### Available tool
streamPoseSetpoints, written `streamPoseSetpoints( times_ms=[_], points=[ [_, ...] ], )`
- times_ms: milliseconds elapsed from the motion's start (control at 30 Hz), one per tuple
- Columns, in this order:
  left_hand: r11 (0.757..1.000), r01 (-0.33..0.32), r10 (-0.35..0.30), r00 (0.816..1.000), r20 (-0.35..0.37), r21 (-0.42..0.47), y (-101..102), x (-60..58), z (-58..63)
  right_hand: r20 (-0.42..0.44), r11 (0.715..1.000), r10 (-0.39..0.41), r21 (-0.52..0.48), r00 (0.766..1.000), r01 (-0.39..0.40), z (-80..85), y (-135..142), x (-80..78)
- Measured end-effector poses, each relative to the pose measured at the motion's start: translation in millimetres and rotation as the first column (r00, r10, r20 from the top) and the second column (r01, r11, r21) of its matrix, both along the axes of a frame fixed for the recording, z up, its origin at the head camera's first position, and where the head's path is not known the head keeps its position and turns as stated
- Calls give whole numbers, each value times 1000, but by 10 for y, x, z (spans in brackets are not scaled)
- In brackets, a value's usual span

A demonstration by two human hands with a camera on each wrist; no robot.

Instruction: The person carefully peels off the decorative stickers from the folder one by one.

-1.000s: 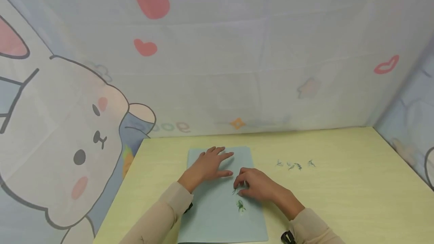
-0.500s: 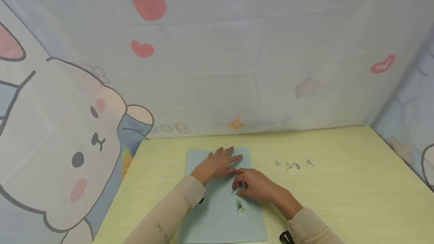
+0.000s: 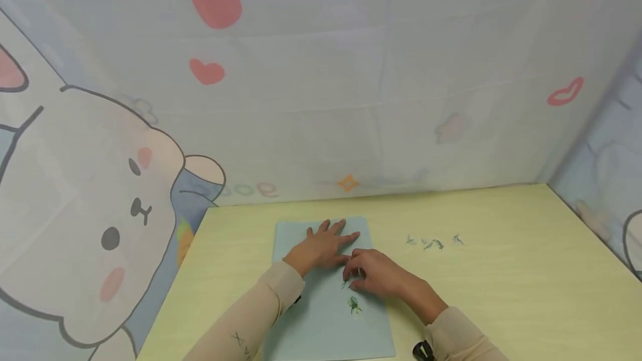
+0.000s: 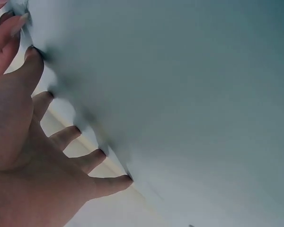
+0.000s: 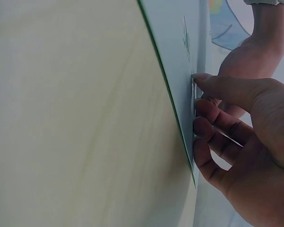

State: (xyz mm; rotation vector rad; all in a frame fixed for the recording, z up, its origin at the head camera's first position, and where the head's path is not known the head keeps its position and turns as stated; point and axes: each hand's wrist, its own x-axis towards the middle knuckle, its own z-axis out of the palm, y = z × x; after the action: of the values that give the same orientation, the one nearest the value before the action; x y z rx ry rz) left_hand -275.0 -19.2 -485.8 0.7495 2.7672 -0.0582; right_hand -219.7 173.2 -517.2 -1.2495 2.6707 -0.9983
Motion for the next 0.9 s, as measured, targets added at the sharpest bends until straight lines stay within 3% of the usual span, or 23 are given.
streamPoseSetpoints(
  times_ms=[333,900],
  points=[
    [1000,4,-4,1000,-13,-1,-12,-40,-75,-15,1000,-10,9,1000,10,-1,-16,15],
    [1000,-1,1,1000,8,11,-32,9,-12,42,999,-37,-4,998,38,15,-31,44]
  ],
)
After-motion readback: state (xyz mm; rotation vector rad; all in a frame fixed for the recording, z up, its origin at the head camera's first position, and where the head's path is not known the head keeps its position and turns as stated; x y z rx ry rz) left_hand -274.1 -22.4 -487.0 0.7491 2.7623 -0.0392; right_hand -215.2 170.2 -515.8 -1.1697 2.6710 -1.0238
